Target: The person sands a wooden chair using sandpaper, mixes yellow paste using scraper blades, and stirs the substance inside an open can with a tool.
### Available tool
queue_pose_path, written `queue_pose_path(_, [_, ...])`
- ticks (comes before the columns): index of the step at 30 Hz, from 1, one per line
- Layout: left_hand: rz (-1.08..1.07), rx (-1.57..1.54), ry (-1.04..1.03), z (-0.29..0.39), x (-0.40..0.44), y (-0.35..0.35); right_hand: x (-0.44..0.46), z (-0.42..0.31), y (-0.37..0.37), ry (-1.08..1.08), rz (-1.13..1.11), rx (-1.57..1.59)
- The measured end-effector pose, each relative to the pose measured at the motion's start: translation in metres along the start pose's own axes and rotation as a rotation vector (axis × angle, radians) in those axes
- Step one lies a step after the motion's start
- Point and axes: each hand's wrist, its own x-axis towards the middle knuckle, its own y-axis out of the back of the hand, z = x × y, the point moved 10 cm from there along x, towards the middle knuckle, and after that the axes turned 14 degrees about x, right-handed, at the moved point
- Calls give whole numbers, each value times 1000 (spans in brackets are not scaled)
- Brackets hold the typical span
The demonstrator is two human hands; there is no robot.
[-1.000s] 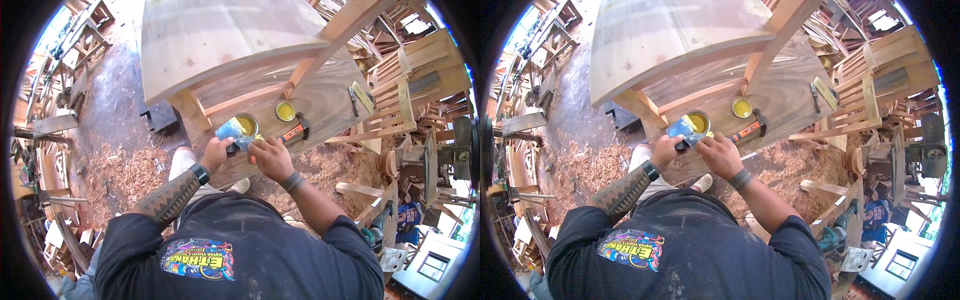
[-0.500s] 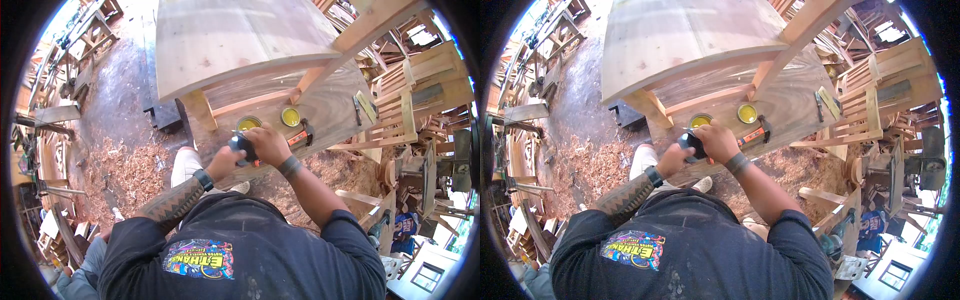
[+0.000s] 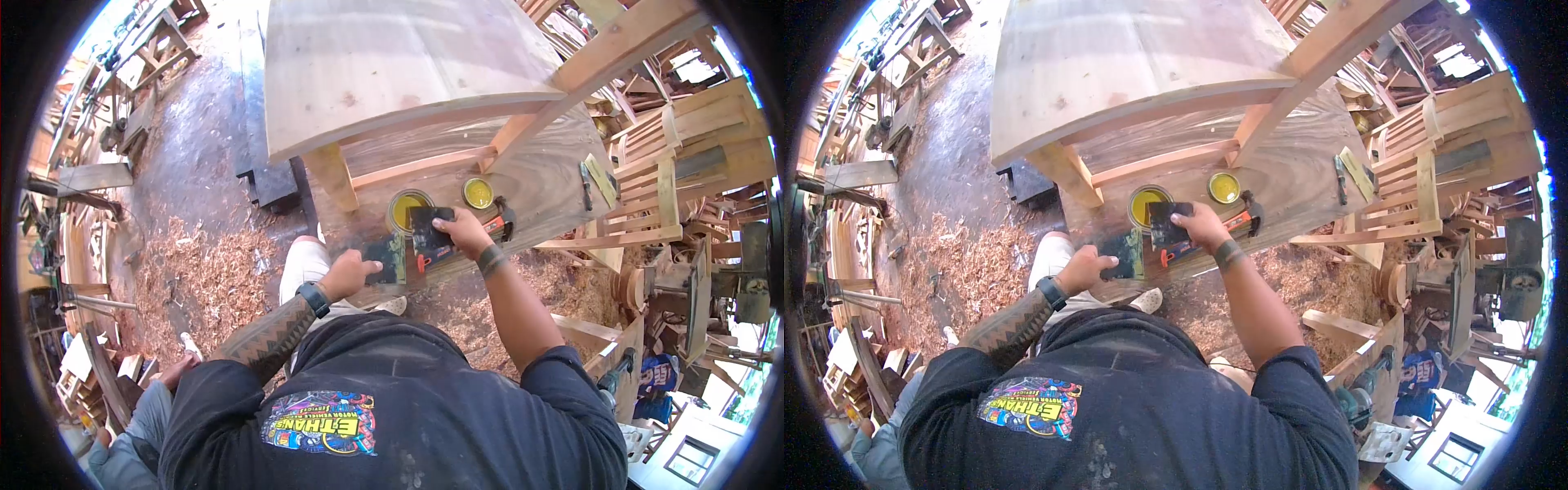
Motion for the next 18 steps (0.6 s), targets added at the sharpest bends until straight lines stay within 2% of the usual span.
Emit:
queue_pose_path(2, [25, -4, -1, -6, -2, 5, -18, 1, -10, -74, -83, 73])
queue_pose_path(6, [24, 6, -44, -3, -3, 19, -26, 2, 20, -37, -156, -295])
queue_pose_path(7, [35, 12, -42, -4, -4, 19, -35, -7, 30, 55, -136, -320])
queue_pose_path(10, [-2, -11, -68, 4, -3, 23, -57, -12, 47, 62, -132, 132])
queue_pose_path(13, [-201, -628, 171, 7, 4, 3, -64, 9, 70, 33, -18, 366])
queue_pose_path(15, [-287, -454, 154, 8, 9, -16, -73, 21, 72, 43, 36, 528])
queue_pose_path(18, [-380, -250, 154, -2, 18, -50, -72, 47, 73, 133, 94, 545])
